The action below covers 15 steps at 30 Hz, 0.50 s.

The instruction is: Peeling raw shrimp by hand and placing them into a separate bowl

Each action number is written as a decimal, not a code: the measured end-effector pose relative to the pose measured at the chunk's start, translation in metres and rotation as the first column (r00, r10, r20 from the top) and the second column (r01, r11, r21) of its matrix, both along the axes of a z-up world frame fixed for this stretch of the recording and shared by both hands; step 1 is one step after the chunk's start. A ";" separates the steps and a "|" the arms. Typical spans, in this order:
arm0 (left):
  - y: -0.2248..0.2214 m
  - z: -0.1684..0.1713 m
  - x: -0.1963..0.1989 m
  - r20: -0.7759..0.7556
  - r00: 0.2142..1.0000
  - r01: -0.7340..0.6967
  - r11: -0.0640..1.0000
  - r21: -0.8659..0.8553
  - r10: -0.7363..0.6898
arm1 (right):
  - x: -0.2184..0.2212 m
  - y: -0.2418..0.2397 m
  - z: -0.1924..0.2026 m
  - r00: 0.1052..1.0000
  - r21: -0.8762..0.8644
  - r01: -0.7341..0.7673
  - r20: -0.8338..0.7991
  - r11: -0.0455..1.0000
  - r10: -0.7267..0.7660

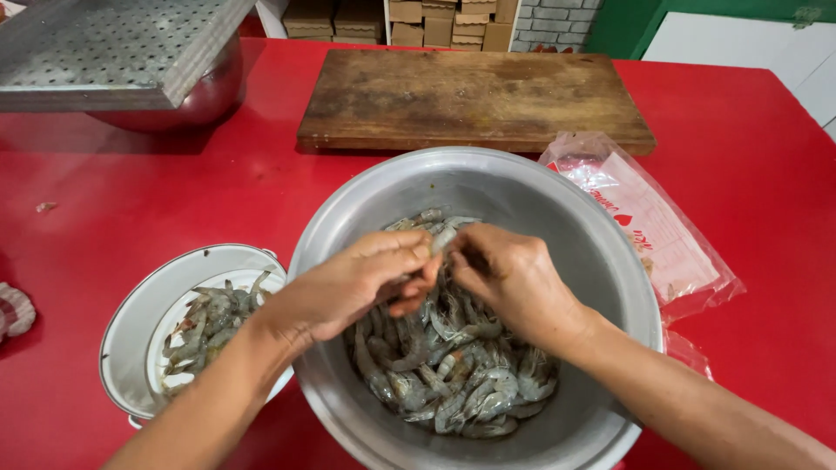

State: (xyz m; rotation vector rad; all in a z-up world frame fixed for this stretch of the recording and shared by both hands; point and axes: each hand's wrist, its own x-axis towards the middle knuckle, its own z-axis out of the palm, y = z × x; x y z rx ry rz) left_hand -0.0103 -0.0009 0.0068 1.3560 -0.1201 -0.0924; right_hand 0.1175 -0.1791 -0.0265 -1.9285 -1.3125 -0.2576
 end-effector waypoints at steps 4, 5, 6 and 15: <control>0.015 -0.003 0.001 -0.031 0.997 -0.075 0.995 -0.067 0.073 | 0.004 -0.005 0.017 0.984 -0.050 0.041 -0.171 0.998 -0.049; 0.018 -0.002 0.001 -0.038 0.994 -0.105 0.992 -0.065 0.103 | 0.006 -0.007 0.020 0.965 -0.080 0.039 -0.257 0.996 -0.059; 0.022 -0.005 0.000 -0.042 0.994 -0.102 0.993 -0.066 0.099 | 0.008 -0.008 0.025 0.963 -0.082 0.043 -0.260 0.996 -0.063; 0.053 0.011 -0.050 -0.065 0.953 -0.292 0.955 0.049 0.295 | 0.033 -0.096 0.091 0.718 -0.074 -0.218 -0.688 0.973 0.108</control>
